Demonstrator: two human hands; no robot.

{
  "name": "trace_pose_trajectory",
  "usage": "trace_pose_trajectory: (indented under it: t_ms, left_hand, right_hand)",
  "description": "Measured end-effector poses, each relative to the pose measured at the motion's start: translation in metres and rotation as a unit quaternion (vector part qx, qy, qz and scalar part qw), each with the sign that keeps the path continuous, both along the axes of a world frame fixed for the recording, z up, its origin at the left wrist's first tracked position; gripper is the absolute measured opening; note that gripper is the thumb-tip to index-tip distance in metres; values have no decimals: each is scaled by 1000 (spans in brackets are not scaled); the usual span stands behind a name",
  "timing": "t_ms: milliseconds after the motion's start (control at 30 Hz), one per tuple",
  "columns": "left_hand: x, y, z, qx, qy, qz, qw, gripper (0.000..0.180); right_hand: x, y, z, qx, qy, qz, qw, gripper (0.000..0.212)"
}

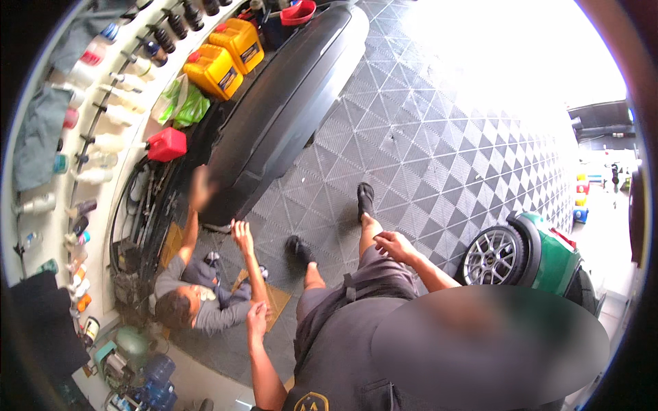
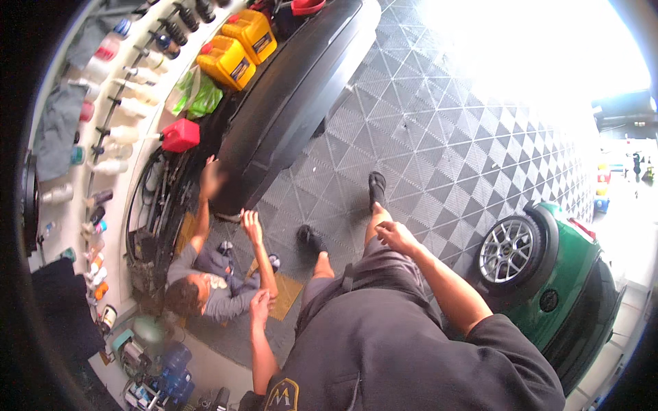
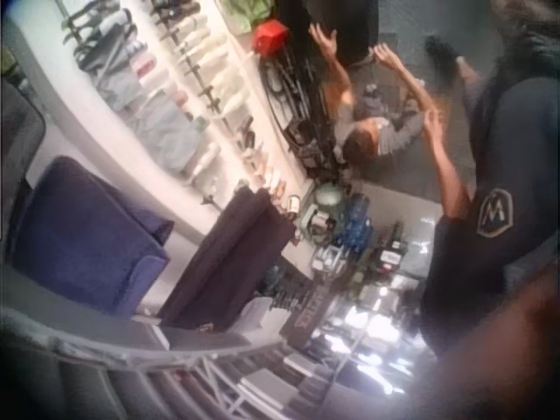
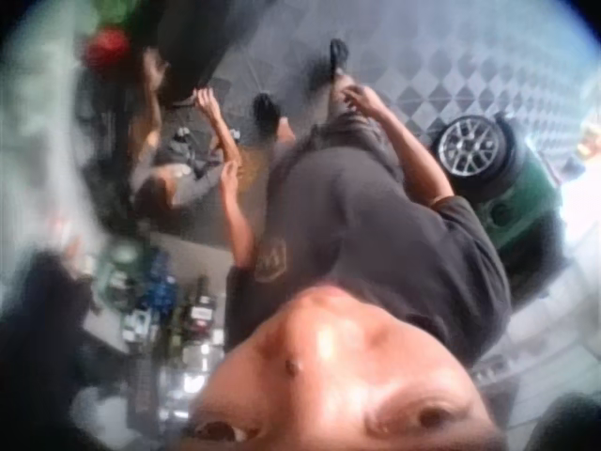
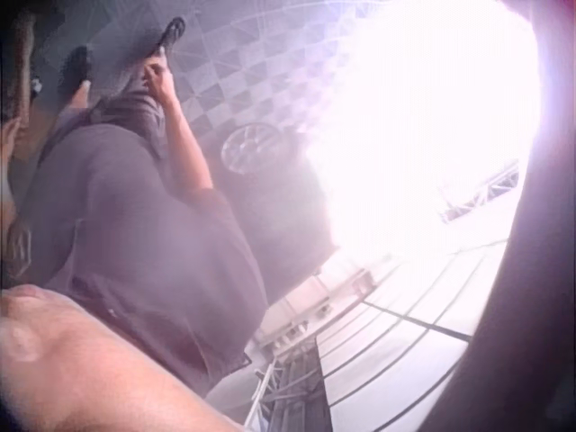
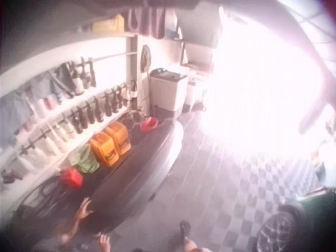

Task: The person installs a small black circular sensor into a white car bumper, then moves to the rear of a white SUV to handle a black plastic trim piece. The person and a coworker then fit a large black plastic cover onto a green car's rear bumper.

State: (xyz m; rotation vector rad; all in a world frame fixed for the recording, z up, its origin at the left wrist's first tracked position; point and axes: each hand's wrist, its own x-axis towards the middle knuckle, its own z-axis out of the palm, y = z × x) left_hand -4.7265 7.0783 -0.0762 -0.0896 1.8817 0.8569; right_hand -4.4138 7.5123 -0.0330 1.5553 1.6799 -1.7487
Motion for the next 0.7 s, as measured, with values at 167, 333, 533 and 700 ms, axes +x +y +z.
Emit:
trace_pose_trajectory:
  t_ms: [167, 333, 533, 700]
  left_hand:
    - [50, 39, -11, -80, 63, 65, 993, 27]
    - [129, 126, -3, -139, 40, -36, 989, 25]
    - [122, 296, 23, -38, 37, 86, 995, 29]
    - [104, 402, -129, 81, -40, 142, 986, 41]
  right_hand:
    - [14, 133, -43, -99, -32, 46, 994, 41]
    - [32, 323, -73, -47, -81, 35, 995, 43]
    - [12, 470, -71, -30, -24, -149, 988, 44]
    - [-82, 503, -152, -44, 47, -61, 996, 44]
